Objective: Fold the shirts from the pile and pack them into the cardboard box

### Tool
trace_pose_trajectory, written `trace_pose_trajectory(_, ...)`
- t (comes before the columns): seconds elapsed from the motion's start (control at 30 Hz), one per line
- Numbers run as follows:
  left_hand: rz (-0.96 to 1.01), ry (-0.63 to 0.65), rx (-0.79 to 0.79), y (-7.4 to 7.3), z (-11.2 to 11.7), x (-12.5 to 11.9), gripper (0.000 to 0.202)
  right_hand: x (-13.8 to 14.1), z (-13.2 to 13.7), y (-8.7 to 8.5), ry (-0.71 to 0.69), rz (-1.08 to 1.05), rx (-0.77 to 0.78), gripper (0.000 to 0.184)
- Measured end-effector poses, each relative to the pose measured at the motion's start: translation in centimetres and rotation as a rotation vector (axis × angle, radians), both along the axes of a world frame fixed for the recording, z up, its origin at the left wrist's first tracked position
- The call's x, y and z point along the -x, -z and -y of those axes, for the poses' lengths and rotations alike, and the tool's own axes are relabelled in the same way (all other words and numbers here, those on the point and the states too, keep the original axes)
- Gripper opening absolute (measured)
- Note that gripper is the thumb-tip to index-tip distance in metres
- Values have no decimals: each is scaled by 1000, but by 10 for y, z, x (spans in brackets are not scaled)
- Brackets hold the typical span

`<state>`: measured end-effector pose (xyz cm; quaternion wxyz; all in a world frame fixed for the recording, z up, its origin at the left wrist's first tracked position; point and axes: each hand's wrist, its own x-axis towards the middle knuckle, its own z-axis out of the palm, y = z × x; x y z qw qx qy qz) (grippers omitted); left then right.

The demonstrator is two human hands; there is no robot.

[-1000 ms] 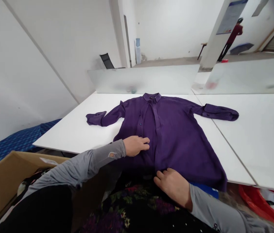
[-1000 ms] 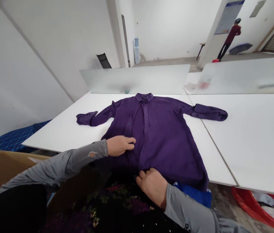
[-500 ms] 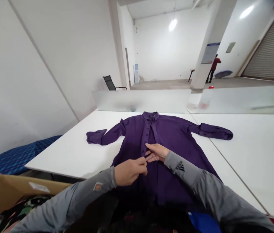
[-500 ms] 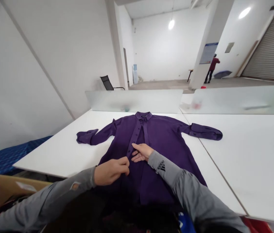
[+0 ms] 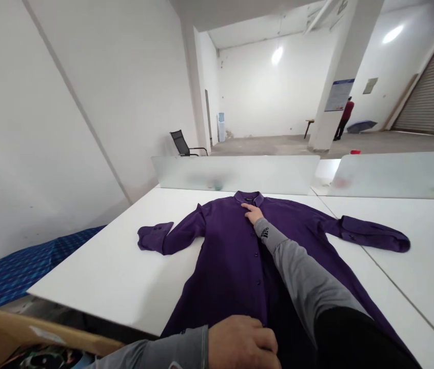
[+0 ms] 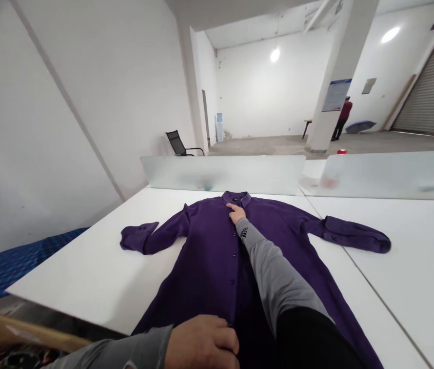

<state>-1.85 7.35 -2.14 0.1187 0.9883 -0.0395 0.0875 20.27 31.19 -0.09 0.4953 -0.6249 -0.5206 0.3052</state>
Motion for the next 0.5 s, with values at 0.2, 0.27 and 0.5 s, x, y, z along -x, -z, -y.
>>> trace_pose_trajectory(0.2,-91,115,61,18,10,-29,26,-29,-12,8,48,174,17,57)
trace_pose_trajectory(0.27,-107,66,144,19,16,-33,29,-32,-12,9,33,191,34,57)
trace_pose_trajectory(0.5,-16,11,463,2,33,-29,34,-33,-6,17,-52,133,38,68)
